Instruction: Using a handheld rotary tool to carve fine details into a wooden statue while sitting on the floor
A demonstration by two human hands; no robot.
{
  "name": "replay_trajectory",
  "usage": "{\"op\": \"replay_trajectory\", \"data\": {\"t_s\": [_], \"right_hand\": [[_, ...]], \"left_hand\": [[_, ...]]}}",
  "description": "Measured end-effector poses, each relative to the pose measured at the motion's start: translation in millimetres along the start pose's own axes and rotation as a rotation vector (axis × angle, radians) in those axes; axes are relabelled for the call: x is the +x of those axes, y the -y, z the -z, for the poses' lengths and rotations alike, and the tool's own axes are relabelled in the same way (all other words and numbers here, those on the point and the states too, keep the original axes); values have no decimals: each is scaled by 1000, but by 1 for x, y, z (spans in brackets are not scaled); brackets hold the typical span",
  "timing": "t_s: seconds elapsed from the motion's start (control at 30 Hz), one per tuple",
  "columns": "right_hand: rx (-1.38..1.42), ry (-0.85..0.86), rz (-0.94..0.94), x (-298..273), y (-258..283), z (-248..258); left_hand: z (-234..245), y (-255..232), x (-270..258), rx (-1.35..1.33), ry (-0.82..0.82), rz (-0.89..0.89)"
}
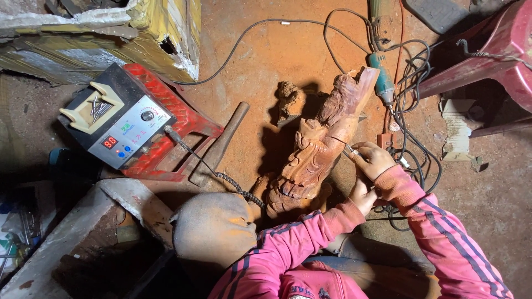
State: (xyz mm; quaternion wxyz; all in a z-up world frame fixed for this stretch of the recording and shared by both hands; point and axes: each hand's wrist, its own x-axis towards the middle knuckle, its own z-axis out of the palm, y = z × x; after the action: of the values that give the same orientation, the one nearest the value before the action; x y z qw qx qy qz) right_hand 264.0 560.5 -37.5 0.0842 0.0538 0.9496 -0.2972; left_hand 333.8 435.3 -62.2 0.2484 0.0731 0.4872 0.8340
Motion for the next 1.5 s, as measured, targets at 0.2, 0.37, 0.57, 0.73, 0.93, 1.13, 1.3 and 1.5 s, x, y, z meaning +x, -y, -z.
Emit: {"op": "replay_trajectory", "data": {"t_s": [0.2,0.37,0.57,0.73,0.93,1.13,1.3,1.5], "right_hand": [[52,-6,22,0,38,15],[35,-23,32,5,34,14],[56,12,19,5,29,13],[84,8,25,4,29,13],[103,2,24,0,31,14],[143,-13,30,-4,18,6],[158,-52,6,-10,22,-1],[263,-174,-56,-25,46,-13]], "left_hand": [[3,-11,4,54,-52,18],[13,33,15,-75,-29,112],[6,28,11,98,-32,-51],[8,41,9,130,-24,-49],[17,72,5,118,0,57],[15,24,5,148,32,132],[27,59,3,207,28,182],[44,-2,-3,245,67,107]]}}
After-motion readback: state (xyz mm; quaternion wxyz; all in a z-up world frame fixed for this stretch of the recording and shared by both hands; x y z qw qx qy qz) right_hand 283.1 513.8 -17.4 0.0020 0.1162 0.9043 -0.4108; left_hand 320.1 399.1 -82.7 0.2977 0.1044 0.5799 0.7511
